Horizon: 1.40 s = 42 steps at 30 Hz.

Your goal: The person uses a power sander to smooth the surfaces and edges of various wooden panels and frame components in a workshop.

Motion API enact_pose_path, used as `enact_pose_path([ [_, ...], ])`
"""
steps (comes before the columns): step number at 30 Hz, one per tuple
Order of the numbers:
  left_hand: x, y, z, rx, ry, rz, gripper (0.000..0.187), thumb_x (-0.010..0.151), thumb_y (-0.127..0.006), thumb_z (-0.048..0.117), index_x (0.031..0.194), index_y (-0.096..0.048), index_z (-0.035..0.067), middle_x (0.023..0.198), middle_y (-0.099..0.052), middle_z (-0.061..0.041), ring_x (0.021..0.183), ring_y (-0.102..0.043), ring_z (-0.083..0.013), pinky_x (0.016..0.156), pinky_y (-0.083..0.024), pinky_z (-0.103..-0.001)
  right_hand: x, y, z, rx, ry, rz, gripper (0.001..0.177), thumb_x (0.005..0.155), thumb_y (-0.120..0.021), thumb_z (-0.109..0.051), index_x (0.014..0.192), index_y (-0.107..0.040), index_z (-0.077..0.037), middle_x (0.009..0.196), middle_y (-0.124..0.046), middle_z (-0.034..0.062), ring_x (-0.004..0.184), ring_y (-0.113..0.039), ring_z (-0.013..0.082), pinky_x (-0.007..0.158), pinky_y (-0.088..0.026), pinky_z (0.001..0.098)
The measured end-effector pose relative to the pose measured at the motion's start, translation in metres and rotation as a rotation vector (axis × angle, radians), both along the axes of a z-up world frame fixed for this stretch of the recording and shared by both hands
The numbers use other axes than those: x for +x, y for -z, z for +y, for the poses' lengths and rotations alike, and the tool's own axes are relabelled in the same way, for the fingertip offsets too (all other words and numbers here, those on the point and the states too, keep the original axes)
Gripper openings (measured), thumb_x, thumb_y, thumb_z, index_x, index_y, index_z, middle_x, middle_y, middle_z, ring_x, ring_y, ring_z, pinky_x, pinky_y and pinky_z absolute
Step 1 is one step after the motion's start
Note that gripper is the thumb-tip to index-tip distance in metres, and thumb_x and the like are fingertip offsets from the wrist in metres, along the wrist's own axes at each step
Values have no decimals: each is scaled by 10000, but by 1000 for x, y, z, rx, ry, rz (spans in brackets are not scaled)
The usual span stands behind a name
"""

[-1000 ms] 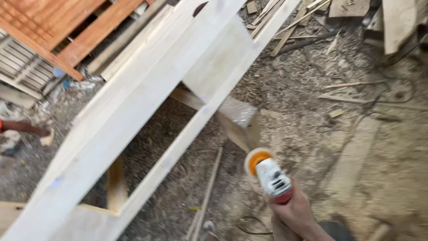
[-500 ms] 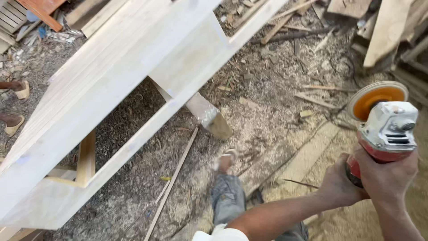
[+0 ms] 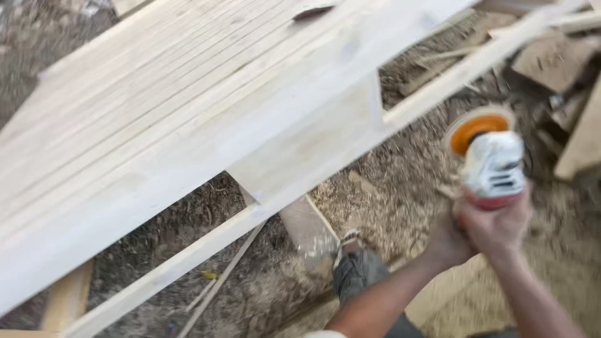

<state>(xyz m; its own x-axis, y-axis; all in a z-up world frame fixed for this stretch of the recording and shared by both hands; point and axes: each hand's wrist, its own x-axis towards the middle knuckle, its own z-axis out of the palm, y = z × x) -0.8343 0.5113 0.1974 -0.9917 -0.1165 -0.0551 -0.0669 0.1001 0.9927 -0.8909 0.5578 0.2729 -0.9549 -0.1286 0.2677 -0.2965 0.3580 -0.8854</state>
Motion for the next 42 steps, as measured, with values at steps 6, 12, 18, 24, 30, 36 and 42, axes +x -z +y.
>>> enact_pose_path([
  [6, -23, 70, -74, -51, -377, -16, 708, 830, -798, 332, 1429, -504, 95, 1342, -637, -120, 1198, -669, -262, 1024, -560, -424, -30, 88, -71, 57, -220, -95, 694, 790, -895, -180, 1317, -501, 41, 1197, -706, 159, 1087, -705, 224, 914, -570, 364],
  [12, -34, 129, -65, -61, -660, 168, 516, 914, -721, 279, 1355, -522, 98, 1285, -643, -88, 1163, -649, -226, 993, -564, -389, -58, 148, -82, 223, -533, -177, 752, 719, -832, -169, 1316, -426, 44, 1179, -693, 200, 1040, -742, 261, 882, -632, 384],
  [18, -30, 154, -64, 71, -779, 243, 442, 953, -678, 288, 1326, -566, 80, 1241, -656, -64, 1136, -671, -186, 944, -624, -353, -32, 137, -103, 395, -750, -344, 951, 717, -893, -286, 1434, -356, 34, 1288, -624, 185, 1125, -694, 276, 938, -600, 414],
  [24, -15, 222, -84, 384, -774, 548, 467, 1062, -631, 198, 1475, -500, 24, 1329, -576, -112, 1215, -612, -206, 1018, -567, -361, -7, 155, -122, 427, -872, -100, 946, 702, -912, -322, 1399, -395, 55, 1189, -649, 198, 1083, -694, 302, 902, -595, 448],
  [30, -1, 263, -92, 612, -824, 490, 632, 956, -724, 205, 1490, -415, 69, 1371, -541, -91, 1269, -556, -229, 1049, -515, -420, 4, 167, -132, 436, -918, -78, 921, 732, -880, -337, 1406, -389, 55, 1180, -650, 212, 1076, -706, 305, 883, -606, 435],
  [36, 5, 273, -94, -27, -939, 340, 760, 847, -843, 191, 1471, -421, 94, 1421, -519, -96, 1329, -544, -238, 1136, -494, -433, 7, 176, -135, 443, -917, -86, 966, 709, -893, -340, 1419, -372, 57, 1227, -628, 224, 1098, -694, 311, 893, -601, 427],
  [42, -4, 281, -100, 116, -932, 351, 660, 894, -813, 211, 1449, -478, 89, 1404, -567, -82, 1295, -588, -228, 1100, -525, -407, 1, 183, -138, 474, -887, -67, 961, 703, -910, -353, 1413, -388, 29, 1209, -645, 207, 1112, -696, 308, 924, -590, 432],
])
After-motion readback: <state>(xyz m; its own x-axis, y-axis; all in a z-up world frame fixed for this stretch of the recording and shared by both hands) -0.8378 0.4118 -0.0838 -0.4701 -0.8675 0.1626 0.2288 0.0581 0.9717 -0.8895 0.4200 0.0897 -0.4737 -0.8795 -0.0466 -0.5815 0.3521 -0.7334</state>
